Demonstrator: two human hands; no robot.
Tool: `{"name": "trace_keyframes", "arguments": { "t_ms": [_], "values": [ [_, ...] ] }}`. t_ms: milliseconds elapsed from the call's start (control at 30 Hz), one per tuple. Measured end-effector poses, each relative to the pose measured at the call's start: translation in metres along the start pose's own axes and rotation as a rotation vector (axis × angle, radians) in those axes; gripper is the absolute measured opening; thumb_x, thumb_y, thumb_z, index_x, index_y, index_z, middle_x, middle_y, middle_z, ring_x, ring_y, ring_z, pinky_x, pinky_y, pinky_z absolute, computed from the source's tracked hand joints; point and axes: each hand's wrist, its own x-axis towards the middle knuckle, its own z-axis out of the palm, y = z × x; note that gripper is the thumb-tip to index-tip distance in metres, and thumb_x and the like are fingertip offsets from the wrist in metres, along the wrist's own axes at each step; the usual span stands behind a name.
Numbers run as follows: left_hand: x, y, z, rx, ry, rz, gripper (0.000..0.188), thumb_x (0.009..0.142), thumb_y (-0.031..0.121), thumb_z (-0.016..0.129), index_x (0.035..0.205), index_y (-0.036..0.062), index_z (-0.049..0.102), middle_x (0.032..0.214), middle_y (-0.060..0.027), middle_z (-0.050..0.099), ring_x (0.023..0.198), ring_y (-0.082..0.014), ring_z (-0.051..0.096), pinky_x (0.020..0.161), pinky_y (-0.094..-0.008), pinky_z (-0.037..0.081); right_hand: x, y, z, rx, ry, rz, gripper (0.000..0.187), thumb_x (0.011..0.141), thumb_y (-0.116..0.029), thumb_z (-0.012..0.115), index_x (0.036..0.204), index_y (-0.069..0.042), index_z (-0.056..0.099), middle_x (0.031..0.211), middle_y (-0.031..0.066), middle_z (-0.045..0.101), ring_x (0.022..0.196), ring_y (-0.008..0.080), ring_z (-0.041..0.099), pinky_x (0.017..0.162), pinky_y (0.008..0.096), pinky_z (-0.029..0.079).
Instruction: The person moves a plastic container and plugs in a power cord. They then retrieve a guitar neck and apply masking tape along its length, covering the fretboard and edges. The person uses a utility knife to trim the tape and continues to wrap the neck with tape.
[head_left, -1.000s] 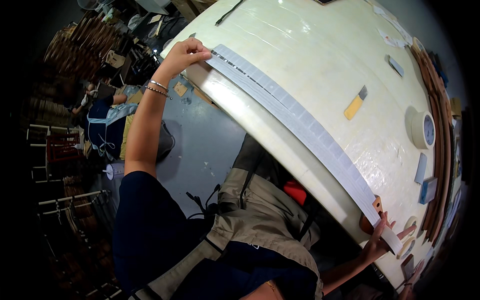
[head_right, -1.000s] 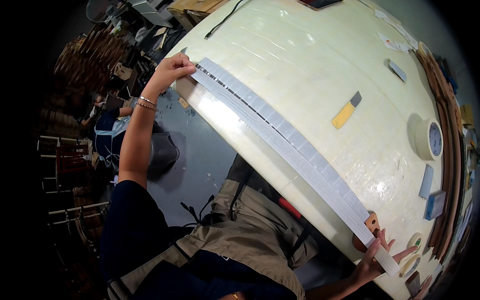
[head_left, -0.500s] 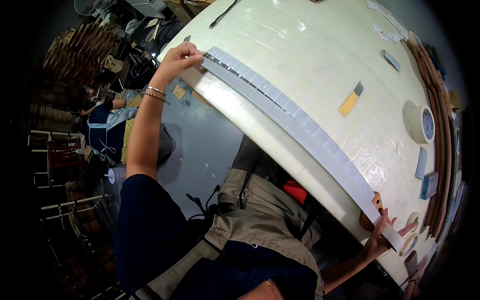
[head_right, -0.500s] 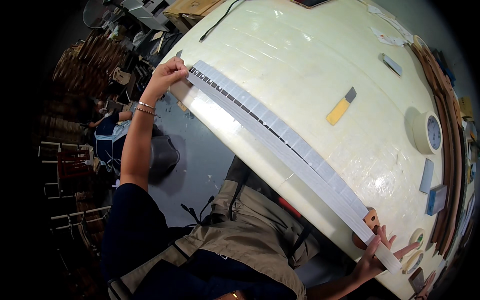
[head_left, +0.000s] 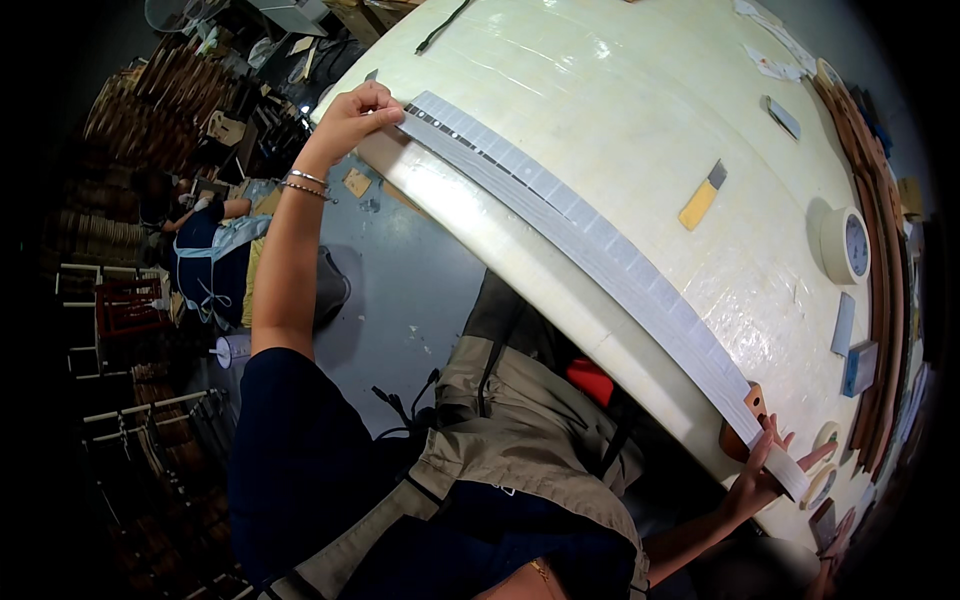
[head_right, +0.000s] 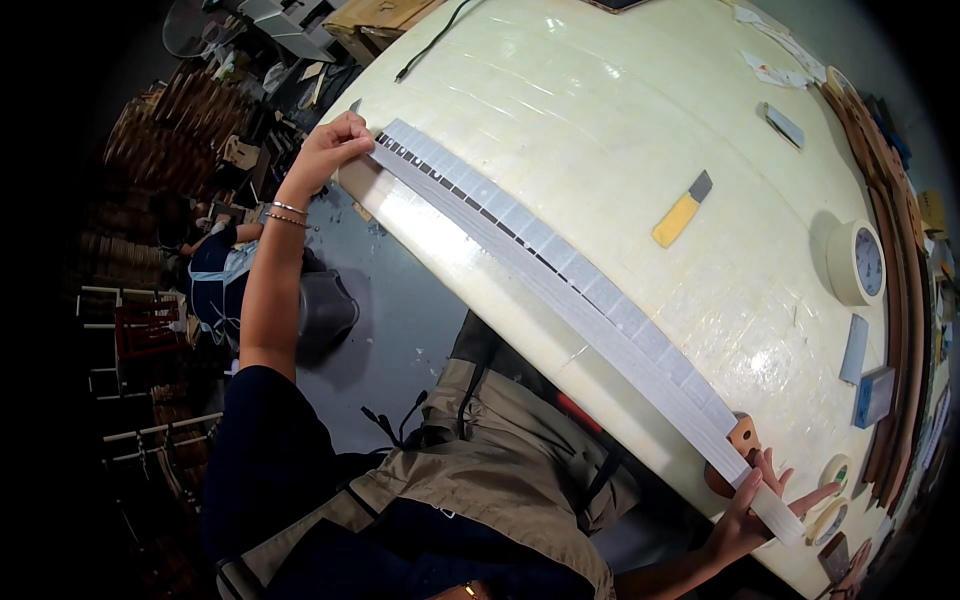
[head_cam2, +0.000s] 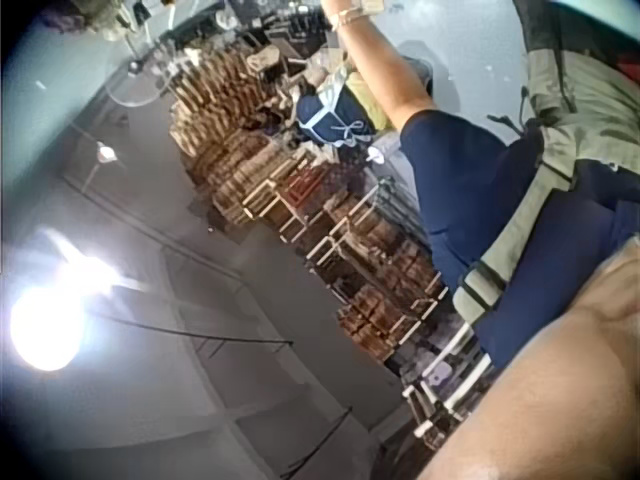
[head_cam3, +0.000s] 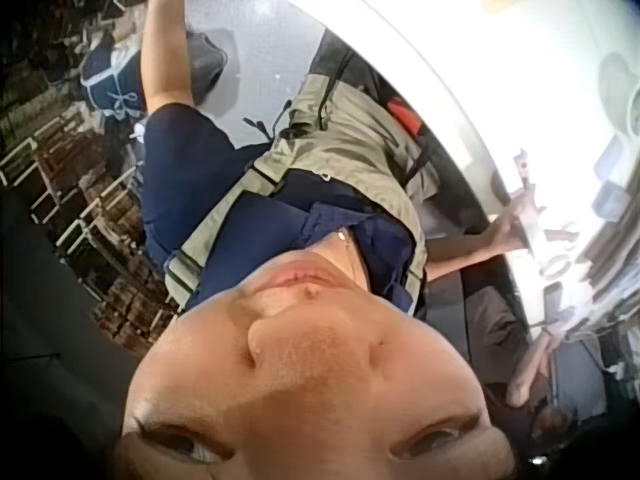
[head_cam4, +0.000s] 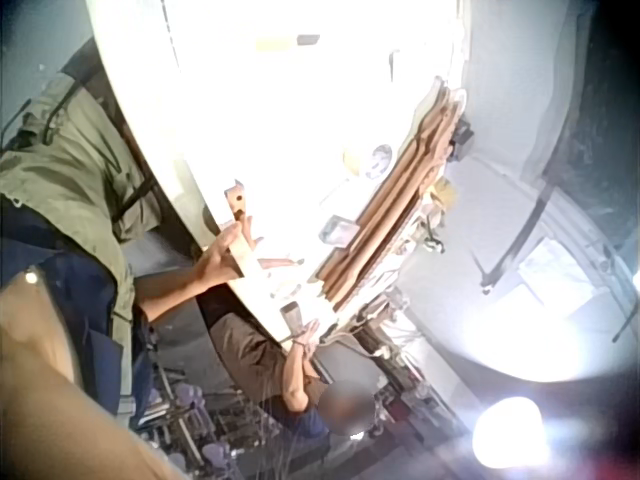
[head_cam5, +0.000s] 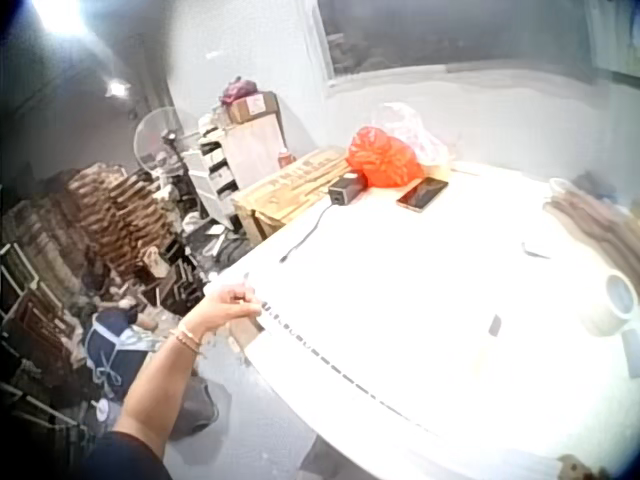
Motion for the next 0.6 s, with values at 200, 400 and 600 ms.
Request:
{"name": "trace_keyframes", "arguments": {
  "t_ms": [200, 400, 600],
  "values": [
    [-0.006, 0.005, -0.005, -0.103, -0.025, -0.082, 0.01, 0.083, 0.012, 0.063, 0.078, 0.0034, 0.06, 0.088, 0.0046, 0.046, 0.077, -0.0031, 0.045, 0.07, -0.0157, 0.037, 0.0, 0.008, 0.002, 0.024, 0.0, -0.015, 0.057, 0.087, -0.004, 0.051, 0.135, 0.01, 0.023, 0.097, 0.0161, 0.065, 0.102, 0.0301, 0.06, 0.106, 0.0489, 0.024],
    [-0.002, 0.002, 0.0, -0.018, -0.012, -0.035, 0.01, 0.083, 0.012, 0.063, 0.079, 0.0032, 0.061, 0.088, 0.0047, 0.046, 0.077, -0.0029, 0.046, 0.071, -0.0156, 0.037, -0.002, 0.018, 0.0, 0.009, -0.013, -0.034, 0.037, 0.087, -0.003, 0.051, 0.12, 0.011, 0.045, 0.105, 0.0177, 0.063, 0.101, 0.0304, 0.06, 0.106, 0.0493, 0.025],
    [0.0, 0.001, 0.001, 0.006, -0.014, -0.052, 0.009, 0.083, 0.011, 0.063, 0.079, 0.0032, 0.062, 0.088, 0.0045, 0.046, 0.079, -0.0028, 0.046, 0.071, -0.0156, 0.037, -0.002, 0.013, 0.001, 0.064, 0.019, -0.02, 0.036, 0.087, -0.002, 0.05, 0.12, 0.011, 0.046, 0.106, 0.0181, 0.062, 0.101, 0.0304, 0.061, 0.105, 0.0492, 0.026]
  ]
}}
